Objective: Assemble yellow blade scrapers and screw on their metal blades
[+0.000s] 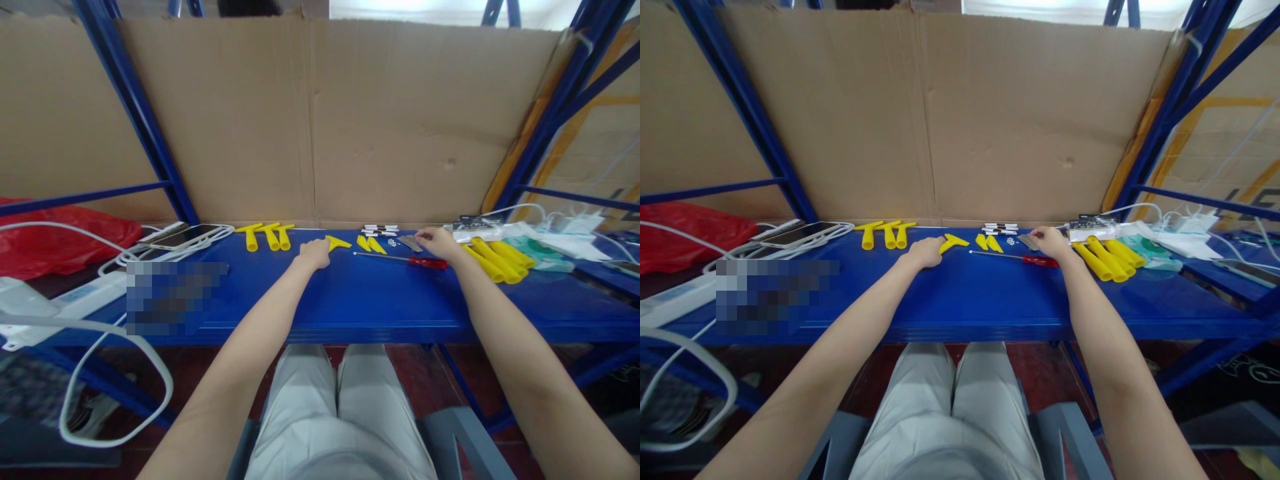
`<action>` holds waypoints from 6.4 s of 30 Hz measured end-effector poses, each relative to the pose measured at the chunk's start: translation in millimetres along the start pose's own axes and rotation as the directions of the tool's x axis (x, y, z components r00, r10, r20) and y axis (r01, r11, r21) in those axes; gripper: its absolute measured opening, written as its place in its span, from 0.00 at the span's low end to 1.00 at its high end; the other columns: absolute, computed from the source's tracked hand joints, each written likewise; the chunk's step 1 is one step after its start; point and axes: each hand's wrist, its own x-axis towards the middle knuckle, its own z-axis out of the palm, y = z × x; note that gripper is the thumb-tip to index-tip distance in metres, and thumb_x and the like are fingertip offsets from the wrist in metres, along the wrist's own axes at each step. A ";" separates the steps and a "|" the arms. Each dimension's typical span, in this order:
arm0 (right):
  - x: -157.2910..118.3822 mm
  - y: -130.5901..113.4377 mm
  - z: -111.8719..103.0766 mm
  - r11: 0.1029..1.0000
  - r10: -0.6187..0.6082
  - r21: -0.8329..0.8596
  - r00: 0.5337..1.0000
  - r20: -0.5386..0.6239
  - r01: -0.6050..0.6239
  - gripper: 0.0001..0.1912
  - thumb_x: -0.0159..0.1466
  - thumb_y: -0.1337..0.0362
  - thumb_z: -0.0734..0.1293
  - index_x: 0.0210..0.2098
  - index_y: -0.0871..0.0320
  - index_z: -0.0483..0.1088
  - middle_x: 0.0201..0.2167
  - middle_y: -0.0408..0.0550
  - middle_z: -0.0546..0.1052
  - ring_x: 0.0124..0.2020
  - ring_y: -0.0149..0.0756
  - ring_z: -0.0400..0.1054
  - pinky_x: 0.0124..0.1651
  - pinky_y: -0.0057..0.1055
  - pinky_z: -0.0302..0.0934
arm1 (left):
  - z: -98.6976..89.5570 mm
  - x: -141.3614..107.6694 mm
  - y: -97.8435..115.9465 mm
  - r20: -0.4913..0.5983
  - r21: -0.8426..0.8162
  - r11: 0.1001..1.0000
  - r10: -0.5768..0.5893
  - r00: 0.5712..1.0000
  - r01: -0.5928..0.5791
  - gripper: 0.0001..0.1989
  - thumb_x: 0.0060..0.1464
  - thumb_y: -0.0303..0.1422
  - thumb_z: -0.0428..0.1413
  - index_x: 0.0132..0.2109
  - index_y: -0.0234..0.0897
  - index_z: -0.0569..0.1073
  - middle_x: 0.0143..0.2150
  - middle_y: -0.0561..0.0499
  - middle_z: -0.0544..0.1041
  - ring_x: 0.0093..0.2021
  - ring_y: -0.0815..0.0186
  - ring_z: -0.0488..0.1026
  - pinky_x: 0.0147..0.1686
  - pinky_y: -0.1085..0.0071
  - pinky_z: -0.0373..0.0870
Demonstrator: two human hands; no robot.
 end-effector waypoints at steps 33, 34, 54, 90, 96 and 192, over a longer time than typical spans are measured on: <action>-8.2 -15.2 -6.8 0.995 -0.067 0.093 0.861 0.504 0.023 0.11 0.46 0.55 0.71 0.25 0.56 0.77 0.26 0.45 0.78 0.32 0.40 0.71 0.37 0.31 0.64 | -1.9 3.7 -7.9 0.102 0.008 0.992 0.126 0.987 -0.127 0.31 0.54 0.39 0.52 0.64 0.41 0.56 0.65 0.40 0.58 0.62 0.50 0.58 0.55 0.57 0.61; -7.8 -12.8 -8.6 0.997 -0.051 0.072 0.862 0.505 0.017 0.11 0.46 0.56 0.71 0.25 0.55 0.77 0.26 0.45 0.78 0.32 0.40 0.71 0.37 0.31 0.63 | 0.4 3.9 -5.5 0.091 0.003 0.992 0.124 0.988 -0.125 0.31 0.55 0.39 0.51 0.64 0.40 0.56 0.65 0.40 0.57 0.63 0.49 0.57 0.54 0.55 0.61; -4.8 19.0 -8.9 0.978 0.098 -0.202 0.954 0.283 -0.040 0.12 0.56 0.55 0.66 0.29 0.57 0.75 0.31 0.49 0.79 0.33 0.39 0.72 0.36 0.30 0.63 | 14.8 12.9 -0.1 0.087 -0.051 0.954 0.298 0.951 -0.295 0.23 0.57 0.37 0.47 0.59 0.38 0.65 0.60 0.44 0.67 0.59 0.58 0.65 0.56 0.66 0.61; -2.9 -5.3 1.8 0.952 0.305 0.049 0.943 -0.131 -0.301 0.09 0.56 0.61 0.63 0.29 0.59 0.72 0.33 0.53 0.77 0.38 0.43 0.70 0.41 0.36 0.62 | 17.5 16.1 -0.5 0.089 -0.059 0.943 0.333 0.939 -0.328 0.22 0.57 0.36 0.47 0.59 0.41 0.65 0.60 0.47 0.67 0.59 0.60 0.65 0.57 0.67 0.59; -4.3 -18.5 5.8 0.846 0.244 0.511 0.963 -0.118 -0.152 0.13 0.54 0.55 0.67 0.28 0.59 0.69 0.29 0.50 0.76 0.31 0.35 0.68 0.33 0.30 0.63 | 16.1 14.5 -0.4 0.096 -0.063 0.946 0.324 0.941 -0.319 0.23 0.57 0.37 0.47 0.59 0.41 0.64 0.61 0.47 0.67 0.60 0.59 0.63 0.57 0.66 0.58; -26.5 -113.8 47.2 0.817 -0.017 0.557 0.960 0.279 -0.147 0.24 0.59 0.53 0.66 0.14 0.59 0.59 0.06 0.36 0.58 0.08 0.21 0.51 0.11 0.20 0.42 | 18.1 13.0 10.0 -0.356 -0.238 0.792 0.468 0.809 -0.563 0.31 0.49 0.23 0.52 0.62 0.34 0.60 0.52 0.43 0.72 0.51 0.61 0.69 0.51 0.66 0.64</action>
